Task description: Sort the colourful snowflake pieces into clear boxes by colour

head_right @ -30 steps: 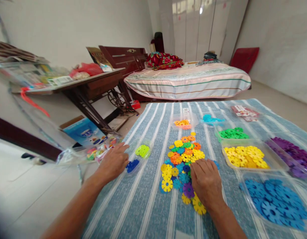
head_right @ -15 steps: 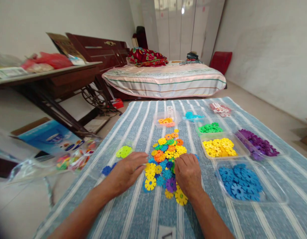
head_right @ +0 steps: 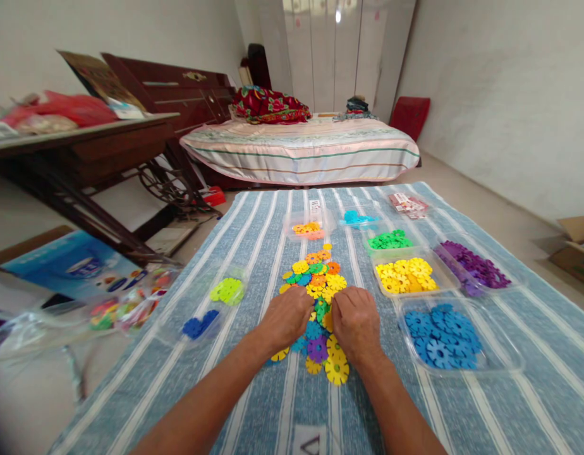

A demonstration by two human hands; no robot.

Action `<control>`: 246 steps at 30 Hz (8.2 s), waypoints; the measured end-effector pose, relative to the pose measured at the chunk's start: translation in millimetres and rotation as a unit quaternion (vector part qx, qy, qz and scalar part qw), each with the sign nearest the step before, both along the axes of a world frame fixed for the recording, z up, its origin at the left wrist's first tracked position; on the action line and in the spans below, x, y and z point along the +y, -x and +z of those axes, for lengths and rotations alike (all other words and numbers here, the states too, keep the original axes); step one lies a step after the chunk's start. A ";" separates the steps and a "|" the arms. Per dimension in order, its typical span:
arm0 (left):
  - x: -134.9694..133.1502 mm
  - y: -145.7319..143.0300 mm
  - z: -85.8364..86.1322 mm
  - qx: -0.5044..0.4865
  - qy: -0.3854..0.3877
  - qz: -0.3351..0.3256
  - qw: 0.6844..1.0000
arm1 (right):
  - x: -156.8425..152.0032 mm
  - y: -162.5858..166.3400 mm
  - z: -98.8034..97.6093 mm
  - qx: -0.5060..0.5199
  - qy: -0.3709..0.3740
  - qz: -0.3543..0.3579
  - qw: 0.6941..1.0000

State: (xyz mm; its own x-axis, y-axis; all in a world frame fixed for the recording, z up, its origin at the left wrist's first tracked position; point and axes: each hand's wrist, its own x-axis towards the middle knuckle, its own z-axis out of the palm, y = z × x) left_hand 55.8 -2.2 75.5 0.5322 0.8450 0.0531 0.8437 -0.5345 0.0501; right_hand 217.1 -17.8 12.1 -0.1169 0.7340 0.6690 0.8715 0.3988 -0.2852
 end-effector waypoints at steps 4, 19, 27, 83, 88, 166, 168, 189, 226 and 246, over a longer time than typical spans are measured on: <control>-2.2 8.4 6.7 -0.013 -0.009 0.026 1.000 | -1.1 -4.4 4.7 0.018 0.033 0.031 0.999; -14.4 170.0 56.8 0.116 -0.113 0.212 0.964 | 0.0 -32.9 11.2 0.006 0.175 0.051 0.983; -28.3 147.3 53.4 -0.009 -0.079 0.157 0.984 | -15.6 -32.4 22.7 -0.057 0.172 0.022 0.983; -15.1 70.0 -65.1 -0.231 -0.198 0.016 0.952 | -23.9 -31.6 44.8 -0.027 -0.035 -0.097 0.994; -14.2 69.9 -63.3 -0.233 -0.197 0.009 0.952 | -43.0 -73.5 57.2 -0.008 -0.031 -0.182 0.983; -19.5 69.2 -50.8 -0.371 -0.046 0.107 0.921 | 9.1 -43.1 59.0 -0.076 -0.086 -0.197 0.974; -19.1 70.0 -50.5 -0.380 -0.038 0.117 0.917 | 7.2 -28.8 51.1 -0.061 -0.063 -0.122 0.989; -20.3 70.4 -42.2 -0.449 0.055 0.191 0.871 | 10.6 -30.9 56.7 -0.066 -0.025 -0.159 0.985; -16.8 73.7 -50.0 -0.345 0.023 0.171 0.923 | -4.5 61.7 21.9 0.121 0.201 0.117 0.965; -14.6 75.0 -51.4 -0.322 0.008 0.148 0.935 | -25.1 43.7 21.2 -0.055 0.122 0.052 0.990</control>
